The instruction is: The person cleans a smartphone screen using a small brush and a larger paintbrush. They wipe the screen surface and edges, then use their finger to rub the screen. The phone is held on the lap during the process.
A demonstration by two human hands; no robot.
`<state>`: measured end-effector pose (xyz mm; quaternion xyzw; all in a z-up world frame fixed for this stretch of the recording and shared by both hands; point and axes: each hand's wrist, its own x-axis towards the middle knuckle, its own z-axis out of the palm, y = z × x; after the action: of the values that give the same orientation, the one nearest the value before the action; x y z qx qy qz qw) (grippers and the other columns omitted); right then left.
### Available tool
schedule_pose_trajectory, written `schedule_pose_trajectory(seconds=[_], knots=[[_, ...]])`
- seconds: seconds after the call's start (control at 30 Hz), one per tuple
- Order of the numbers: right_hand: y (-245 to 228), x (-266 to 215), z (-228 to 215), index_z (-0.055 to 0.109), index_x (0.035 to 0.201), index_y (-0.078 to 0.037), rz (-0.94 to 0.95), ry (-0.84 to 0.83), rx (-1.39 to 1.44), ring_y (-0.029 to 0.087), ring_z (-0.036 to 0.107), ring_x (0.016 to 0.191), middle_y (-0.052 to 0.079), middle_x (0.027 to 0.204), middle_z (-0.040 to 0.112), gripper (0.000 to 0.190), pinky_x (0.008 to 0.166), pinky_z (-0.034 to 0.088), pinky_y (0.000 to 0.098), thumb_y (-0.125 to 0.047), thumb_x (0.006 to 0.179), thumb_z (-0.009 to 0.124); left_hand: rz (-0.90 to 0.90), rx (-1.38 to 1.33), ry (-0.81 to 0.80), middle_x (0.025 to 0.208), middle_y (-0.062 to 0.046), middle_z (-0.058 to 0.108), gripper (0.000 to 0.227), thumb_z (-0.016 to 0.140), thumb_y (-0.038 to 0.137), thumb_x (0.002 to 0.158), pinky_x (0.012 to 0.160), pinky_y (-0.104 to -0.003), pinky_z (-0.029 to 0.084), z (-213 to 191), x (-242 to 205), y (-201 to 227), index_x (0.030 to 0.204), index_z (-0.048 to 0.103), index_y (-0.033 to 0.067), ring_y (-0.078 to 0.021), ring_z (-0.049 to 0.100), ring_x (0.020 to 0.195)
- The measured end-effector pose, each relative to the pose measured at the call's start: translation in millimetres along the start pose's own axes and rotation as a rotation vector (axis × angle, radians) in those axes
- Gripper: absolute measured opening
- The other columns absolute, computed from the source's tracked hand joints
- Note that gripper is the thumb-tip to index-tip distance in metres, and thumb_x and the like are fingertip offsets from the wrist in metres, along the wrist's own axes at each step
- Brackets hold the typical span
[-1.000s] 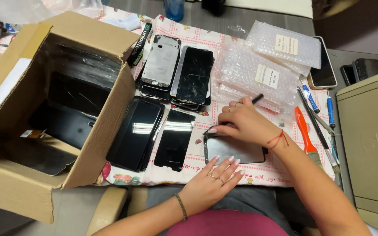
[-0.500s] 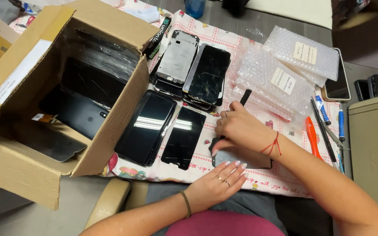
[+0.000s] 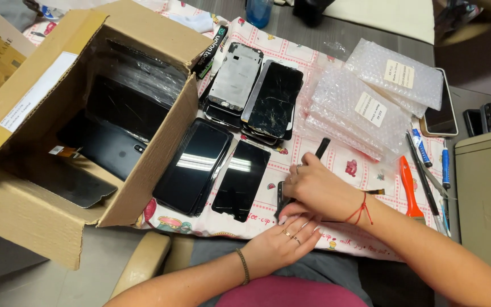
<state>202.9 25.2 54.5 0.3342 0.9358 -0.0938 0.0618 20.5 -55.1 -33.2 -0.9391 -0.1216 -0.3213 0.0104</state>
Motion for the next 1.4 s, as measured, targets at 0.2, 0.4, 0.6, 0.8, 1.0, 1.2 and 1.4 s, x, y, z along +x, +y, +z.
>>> schedule_pose_trajectory(seconds=[0.2, 0.4, 0.6, 0.8, 1.0, 1.2, 1.4], knots=[[35.6, 0.0, 9.6, 0.056, 0.063, -0.018, 0.190, 0.261, -0.264, 0.020, 0.054, 0.066, -0.007, 0.057, 0.056, 0.066, 0.075, 0.033, 0.0400, -0.080, 0.086, 0.060, 0.005, 0.043, -0.032, 0.150, -0.018, 0.059, 0.032, 0.044, 0.011, 0.111, 0.123, -0.045, 0.044, 12.8, -8.1, 3.5, 0.139, 0.060, 0.0060, -0.0322, 0.059, 0.138], [4.0, -4.7, 3.0, 0.061, 0.069, -0.020, 0.060, 0.007, 0.010, 0.023, 0.060, 0.071, -0.004, 0.067, 0.062, 0.061, 0.076, 0.033, 0.0415, -0.075, 0.092, 0.050, 0.009, 0.027, -0.005, 0.148, -0.021, 0.060, 0.030, 0.046, 0.011, 0.110, 0.118, -0.043, 0.047, 5.1, -3.4, 1.3, 0.135, 0.062, 0.0059, -0.0324, 0.062, 0.132], [4.4, 0.0, -9.3, 0.056, 0.064, -0.020, 0.188, 0.012, -0.015, 0.021, 0.056, 0.066, -0.006, 0.061, 0.062, 0.065, 0.077, 0.031, 0.0400, -0.081, 0.085, 0.053, 0.008, 0.017, -0.014, 0.149, -0.019, 0.060, 0.032, 0.045, 0.010, 0.110, 0.123, -0.045, 0.044, 13.4, -8.4, 3.1, 0.136, 0.062, 0.0061, -0.0326, 0.060, 0.136], [43.0, -6.6, 18.7, 0.059, 0.062, -0.019, 0.275, 0.280, -0.373, 0.023, 0.058, 0.068, -0.005, 0.060, 0.062, 0.067, 0.073, 0.037, 0.0406, -0.082, 0.085, 0.057, 0.007, 0.053, -0.022, 0.151, -0.017, 0.059, 0.033, 0.043, 0.012, 0.112, 0.124, -0.044, 0.043, 15.5, -10.1, 4.1, 0.139, 0.061, 0.0082, -0.0315, 0.059, 0.139], [2.8, -9.2, 7.8, 0.061, 0.072, -0.019, 0.083, -0.011, 0.011, 0.024, 0.060, 0.069, -0.003, 0.065, 0.067, 0.059, 0.079, 0.034, 0.0418, -0.074, 0.092, 0.053, 0.007, 0.019, -0.019, 0.150, -0.021, 0.058, 0.032, 0.043, 0.010, 0.110, 0.118, -0.041, 0.047, 9.0, -6.1, 1.7, 0.136, 0.061, 0.0063, -0.0325, 0.060, 0.136], [19.3, -2.2, 2.2, 0.064, 0.066, -0.022, 0.193, 0.067, -0.065, 0.019, 0.057, 0.066, -0.008, 0.062, 0.064, 0.064, 0.079, 0.032, 0.0410, -0.083, 0.082, 0.053, 0.010, 0.044, -0.036, 0.150, -0.018, 0.059, 0.034, 0.042, 0.011, 0.111, 0.124, -0.045, 0.042, 13.0, -8.8, 3.6, 0.139, 0.061, 0.0072, -0.0322, 0.059, 0.139], [23.7, -2.3, 7.6, 0.057, 0.060, -0.019, 0.287, 0.179, -0.158, 0.022, 0.058, 0.061, -0.004, 0.058, 0.059, 0.065, 0.074, 0.032, 0.0396, -0.080, 0.084, 0.057, 0.029, 0.061, -0.067, 0.153, -0.018, 0.056, 0.036, 0.042, 0.012, 0.111, 0.123, -0.046, 0.043, 16.8, -11.2, 3.0, 0.143, 0.057, 0.0064, -0.0327, 0.058, 0.139]])
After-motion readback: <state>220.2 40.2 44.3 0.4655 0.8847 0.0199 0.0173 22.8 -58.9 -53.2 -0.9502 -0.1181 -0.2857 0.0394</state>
